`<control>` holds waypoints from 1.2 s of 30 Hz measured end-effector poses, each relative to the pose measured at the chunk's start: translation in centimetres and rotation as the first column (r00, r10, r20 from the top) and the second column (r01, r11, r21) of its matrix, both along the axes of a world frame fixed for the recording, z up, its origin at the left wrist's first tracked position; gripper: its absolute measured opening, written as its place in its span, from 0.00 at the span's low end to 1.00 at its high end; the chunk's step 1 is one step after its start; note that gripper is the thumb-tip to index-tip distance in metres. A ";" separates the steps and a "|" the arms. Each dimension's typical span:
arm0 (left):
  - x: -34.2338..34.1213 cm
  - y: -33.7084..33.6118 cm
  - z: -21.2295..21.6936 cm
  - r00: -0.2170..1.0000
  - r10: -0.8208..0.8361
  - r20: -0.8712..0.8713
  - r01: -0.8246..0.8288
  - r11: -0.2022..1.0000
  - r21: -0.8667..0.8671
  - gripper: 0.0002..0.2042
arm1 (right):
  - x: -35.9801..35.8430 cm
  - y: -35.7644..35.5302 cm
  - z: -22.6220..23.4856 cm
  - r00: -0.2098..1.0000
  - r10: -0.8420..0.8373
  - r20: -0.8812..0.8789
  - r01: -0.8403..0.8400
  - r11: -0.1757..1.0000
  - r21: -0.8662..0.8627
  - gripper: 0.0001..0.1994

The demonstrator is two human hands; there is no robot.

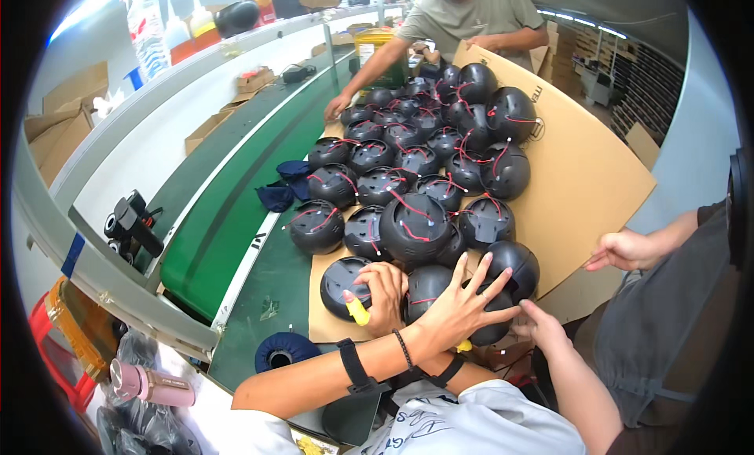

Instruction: Fitting fabric sleeves onto circular electronic components in an assembly workshop.

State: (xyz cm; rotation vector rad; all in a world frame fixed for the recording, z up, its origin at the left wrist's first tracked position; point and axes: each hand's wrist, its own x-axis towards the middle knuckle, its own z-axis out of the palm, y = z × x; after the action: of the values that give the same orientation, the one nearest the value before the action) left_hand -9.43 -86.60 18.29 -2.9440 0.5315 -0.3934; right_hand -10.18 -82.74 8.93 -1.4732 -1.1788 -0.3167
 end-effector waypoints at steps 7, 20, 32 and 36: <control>-0.2 3.2 -0.6 0.994 0.084 -0.076 -0.093 0.989 -0.114 0.45 | -1.3 0.5 -2.5 0.991 0.129 0.021 -0.131 0.987 0.094 0.32; -2.0 9.2 1.7 0.964 0.184 -0.191 -0.203 0.975 -0.089 0.50 | 2.1 -14.8 1.0 0.824 0.534 0.190 -0.512 0.845 -0.154 0.31; -3.3 13.1 2.3 0.982 0.173 -0.074 -0.180 0.980 -0.086 0.48 | 8.0 -12.0 0.3 0.887 -0.329 0.323 0.410 0.884 -0.225 0.34; -4.1 13.6 2.6 0.962 0.273 -0.016 -0.274 0.958 -0.087 0.52 | 7.7 -11.2 0.5 0.915 -0.275 0.296 0.369 0.866 -0.337 0.35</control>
State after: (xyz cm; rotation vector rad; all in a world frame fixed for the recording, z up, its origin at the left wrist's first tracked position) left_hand -13.55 -72.97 20.86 -3.0430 0.1039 -0.3865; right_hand -2.49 -93.94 9.43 -2.0370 -1.2270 -0.5266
